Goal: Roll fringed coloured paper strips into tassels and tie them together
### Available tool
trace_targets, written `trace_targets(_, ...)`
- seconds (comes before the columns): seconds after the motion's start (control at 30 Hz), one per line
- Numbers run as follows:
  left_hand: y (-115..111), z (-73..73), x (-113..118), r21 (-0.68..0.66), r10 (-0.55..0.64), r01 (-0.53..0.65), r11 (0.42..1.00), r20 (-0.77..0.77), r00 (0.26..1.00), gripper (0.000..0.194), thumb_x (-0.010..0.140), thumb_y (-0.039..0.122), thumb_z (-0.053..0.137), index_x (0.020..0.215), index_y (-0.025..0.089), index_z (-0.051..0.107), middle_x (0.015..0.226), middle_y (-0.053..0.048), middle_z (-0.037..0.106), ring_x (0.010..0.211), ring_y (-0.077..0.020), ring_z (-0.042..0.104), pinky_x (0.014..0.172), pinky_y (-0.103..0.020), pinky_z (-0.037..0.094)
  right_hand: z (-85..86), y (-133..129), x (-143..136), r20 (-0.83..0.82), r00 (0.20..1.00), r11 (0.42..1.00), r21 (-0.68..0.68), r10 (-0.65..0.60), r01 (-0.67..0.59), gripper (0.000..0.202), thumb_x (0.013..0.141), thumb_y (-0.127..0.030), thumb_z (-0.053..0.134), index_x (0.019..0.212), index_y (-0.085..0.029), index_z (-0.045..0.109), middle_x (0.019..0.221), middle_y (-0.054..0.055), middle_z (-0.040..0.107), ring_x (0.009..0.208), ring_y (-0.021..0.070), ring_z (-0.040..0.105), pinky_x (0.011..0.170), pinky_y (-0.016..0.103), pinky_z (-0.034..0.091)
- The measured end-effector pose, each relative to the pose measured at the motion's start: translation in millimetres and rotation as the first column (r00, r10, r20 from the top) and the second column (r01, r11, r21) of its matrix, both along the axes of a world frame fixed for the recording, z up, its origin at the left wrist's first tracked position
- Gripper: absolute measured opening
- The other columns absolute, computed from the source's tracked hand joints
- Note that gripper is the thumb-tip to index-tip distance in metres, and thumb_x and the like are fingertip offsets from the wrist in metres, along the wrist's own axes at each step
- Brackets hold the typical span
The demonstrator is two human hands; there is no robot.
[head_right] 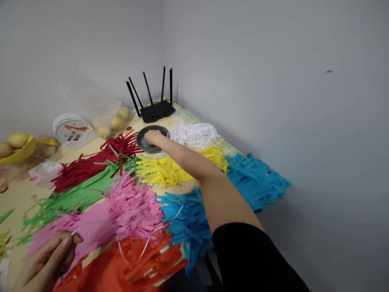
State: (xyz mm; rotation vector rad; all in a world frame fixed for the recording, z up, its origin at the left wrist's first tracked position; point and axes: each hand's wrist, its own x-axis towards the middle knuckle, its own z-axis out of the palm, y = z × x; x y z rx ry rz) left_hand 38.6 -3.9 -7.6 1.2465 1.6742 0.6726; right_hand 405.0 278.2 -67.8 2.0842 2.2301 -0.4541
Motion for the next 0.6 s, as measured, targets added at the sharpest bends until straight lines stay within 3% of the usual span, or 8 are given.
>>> trace_targets(0.1,4,0.5,-5,0.005,-0.026,0.026,1.000,0.036,0.999,0.054,0.070,0.067,0.075,0.092,0.018,0.073,0.062,0.000,0.051,0.055,-0.0113,0.044,0.047,-0.020,0.034,13.1,-3,13,-0.100,0.993,0.996,0.040,-0.069,0.073,0.030,0.087,-0.027,0.072,0.108,-0.005,0.070,0.114,0.018,0.071,0.106,0.0254,0.068,0.092,0.037,0.054)
trace_targets(0.2,10,5.9,2,0.026,-0.004,0.001,1.000,0.103,0.995,0.057,0.071,0.065,0.076,0.095,0.014,0.073,0.057,0.004,0.041,0.049,-0.0072,0.034,0.045,-0.018,0.023,37.3,-18,24,-0.265,0.959,0.980,0.144,-0.096,0.138,0.027,0.089,-0.020,0.061,0.107,-0.002,0.071,0.102,0.017,0.074,0.090,0.0217,0.069,0.077,0.027,0.050)
trace_targets(0.33,19,19.9,29,0.131,-0.035,0.003,0.991,0.244,0.969,0.052,0.072,0.060,0.077,0.089,0.011,0.072,0.057,0.004,0.043,0.045,-0.0046,0.030,0.044,-0.019,0.017,64.0,-71,-14,-0.522,0.852,0.974,0.209,0.035,0.088,0.036,0.096,-0.031,0.046,0.117,-0.008,0.064,0.079,0.004,0.068,0.054,0.0081,0.049,0.052,0.021,0.038)
trace_targets(0.37,20,23.1,36,0.156,-0.050,0.008,0.988,0.265,0.963,0.050,0.072,0.058,0.077,0.085,0.011,0.071,0.058,0.003,0.046,0.044,-0.0037,0.028,0.043,-0.019,0.015,67.3,-89,-34,-0.629,0.771,0.980,0.194,0.097,0.035,0.033,0.094,-0.033,0.049,0.112,-0.010,0.064,0.071,0.000,0.063,0.049,0.0062,0.042,0.048,0.020,0.034)
trace_targets(0.43,20,27.4,45,0.208,-0.084,0.018,0.978,0.316,0.945,0.049,0.071,0.058,0.078,0.078,0.010,0.069,0.058,0.002,0.047,0.042,-0.0025,0.026,0.043,-0.020,0.013,70.3,-131,-79,-0.891,0.421,0.984,0.129,0.168,-0.119,0.024,0.084,-0.034,0.061,0.095,-0.012,0.063,0.060,-0.005,0.053,0.044,0.0040,0.033,0.044,0.019,0.027)
trace_targets(0.5,16,28.4,47,0.247,-0.119,0.025,0.969,0.371,0.921,0.049,0.070,0.058,0.079,0.080,0.011,0.068,0.058,0.004,0.046,0.042,-0.0019,0.026,0.042,-0.020,0.012,70.5,-172,-121,-0.987,0.103,0.958,0.093,0.125,-0.271,0.026,0.076,-0.036,0.070,0.084,-0.014,0.059,0.058,-0.006,0.051,0.043,0.0028,0.030,0.042,0.018,0.023)
trace_targets(0.53,12,28.1,45,0.250,-0.136,0.035,0.968,0.401,0.906,0.049,0.070,0.058,0.078,0.081,0.011,0.067,0.057,0.005,0.045,0.041,-0.0017,0.024,0.042,-0.019,0.012,70.2,-190,-139,-0.995,0.017,0.944,0.083,0.094,-0.320,0.029,0.074,-0.038,0.073,0.083,-0.015,0.058,0.059,-0.006,0.054,0.043,0.0026,0.031,0.042,0.018,0.023)
trace_targets(0.6,0,26.7,37,0.223,-0.166,0.066,0.973,0.465,0.870,0.049,0.071,0.059,0.078,0.081,0.013,0.064,0.053,0.008,0.038,0.040,-0.0017,0.020,0.040,-0.019,0.011,69.3,-219,-167,-0.997,-0.065,0.932,0.071,0.051,-0.356,0.035,0.071,-0.042,0.077,0.083,-0.016,0.056,0.061,-0.004,0.058,0.044,0.0030,0.036,0.041,0.017,0.024)
